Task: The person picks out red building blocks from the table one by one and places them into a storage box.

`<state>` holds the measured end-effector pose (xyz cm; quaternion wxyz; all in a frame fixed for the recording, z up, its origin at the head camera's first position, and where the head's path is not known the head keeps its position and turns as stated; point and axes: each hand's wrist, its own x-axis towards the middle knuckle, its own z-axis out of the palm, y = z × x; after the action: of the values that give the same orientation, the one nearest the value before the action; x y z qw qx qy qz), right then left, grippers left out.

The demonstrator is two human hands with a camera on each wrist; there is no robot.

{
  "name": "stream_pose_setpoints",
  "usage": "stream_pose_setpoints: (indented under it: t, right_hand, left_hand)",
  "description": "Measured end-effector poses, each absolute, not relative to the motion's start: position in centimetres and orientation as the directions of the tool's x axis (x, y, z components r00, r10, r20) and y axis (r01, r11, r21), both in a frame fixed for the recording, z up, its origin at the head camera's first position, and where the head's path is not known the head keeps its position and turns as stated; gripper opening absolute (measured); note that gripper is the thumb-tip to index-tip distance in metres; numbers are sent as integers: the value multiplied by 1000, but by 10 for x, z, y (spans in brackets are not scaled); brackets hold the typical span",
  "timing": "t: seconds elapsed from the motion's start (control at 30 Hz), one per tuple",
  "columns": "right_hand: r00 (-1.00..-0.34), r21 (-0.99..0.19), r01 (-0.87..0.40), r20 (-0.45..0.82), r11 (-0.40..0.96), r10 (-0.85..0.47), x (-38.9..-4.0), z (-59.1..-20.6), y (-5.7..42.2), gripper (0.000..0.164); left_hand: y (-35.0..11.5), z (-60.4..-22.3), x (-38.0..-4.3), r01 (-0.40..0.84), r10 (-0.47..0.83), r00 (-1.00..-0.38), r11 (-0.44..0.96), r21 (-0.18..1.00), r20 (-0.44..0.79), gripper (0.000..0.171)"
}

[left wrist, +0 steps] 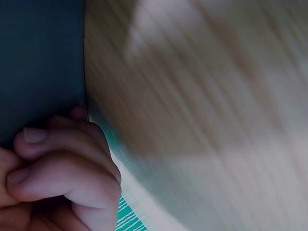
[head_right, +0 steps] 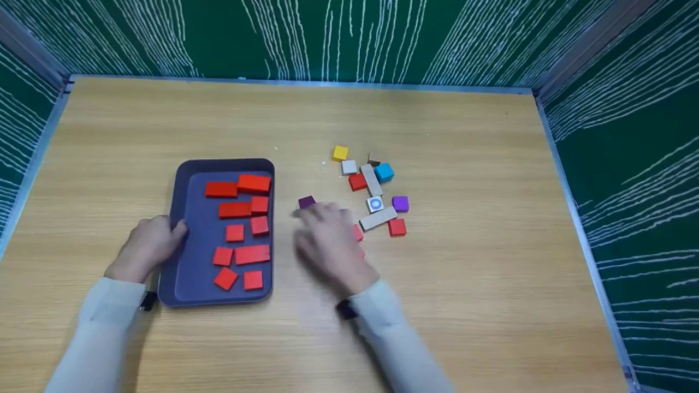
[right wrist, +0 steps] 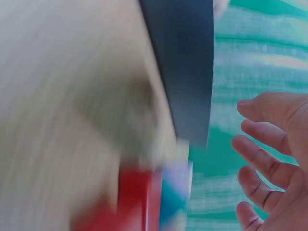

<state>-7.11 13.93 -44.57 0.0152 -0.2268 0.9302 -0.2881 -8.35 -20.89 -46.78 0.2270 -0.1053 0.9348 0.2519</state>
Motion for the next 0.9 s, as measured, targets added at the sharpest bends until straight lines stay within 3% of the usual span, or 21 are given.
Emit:
stream_pose_setpoints:
  t: [0.2, 0.43, 0.73, 0.9]
  right_hand:
    - [-931, -496, -365, 221, 788, -292, -76, -455, 207, 40]
    - [-986, -469, -148, 133, 871, -97, -72, -465, 256, 43]
    - [-999, -347, 9, -45, 938, -7, -71, -471, 267, 59]
    - [-996, -319, 28, -84, 947, 1, -71, -471, 270, 57]
  left_hand:
    - [-212, -466, -83, -339, -88, -858, 837, 429, -506, 46]
    - [-214, -465, -81, -345, -94, -855, 837, 425, -510, 45]
    - [-211, -466, -83, -308, -79, -875, 853, 422, -478, 44]
    - [-210, -465, -84, -313, -78, -869, 851, 421, -489, 45]
